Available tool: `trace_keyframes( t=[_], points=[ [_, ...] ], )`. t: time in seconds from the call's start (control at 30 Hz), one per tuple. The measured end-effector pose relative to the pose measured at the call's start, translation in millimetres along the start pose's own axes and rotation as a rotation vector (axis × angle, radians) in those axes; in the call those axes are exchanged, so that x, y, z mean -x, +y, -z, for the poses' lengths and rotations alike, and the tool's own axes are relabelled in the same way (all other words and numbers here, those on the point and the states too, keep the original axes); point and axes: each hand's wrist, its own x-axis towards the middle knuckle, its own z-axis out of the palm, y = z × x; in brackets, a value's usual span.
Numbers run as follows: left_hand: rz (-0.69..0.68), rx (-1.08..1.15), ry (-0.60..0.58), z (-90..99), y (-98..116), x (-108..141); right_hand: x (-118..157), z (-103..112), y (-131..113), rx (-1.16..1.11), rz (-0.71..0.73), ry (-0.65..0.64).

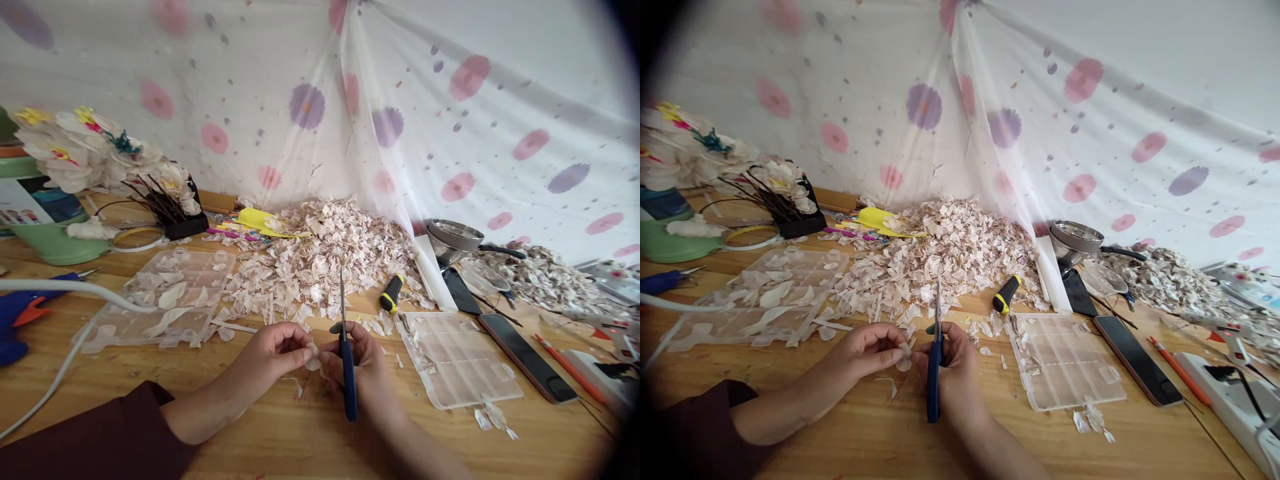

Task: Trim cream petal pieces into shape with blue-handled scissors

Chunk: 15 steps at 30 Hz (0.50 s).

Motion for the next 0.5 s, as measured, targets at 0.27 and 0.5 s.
trace_keyframes(
  t=[0.27, 0.5],
  points=[
    [-0.056, 0.028, 0.143, 5.0, 3, 0, -3, 8, 0, 0.099, 0.051, 0.004],
    [-0.155, 0.098, 0.255, 14.8, 9, -3, 10, 15, -4, 0.300, 0.219, -0.091]
  ],
)
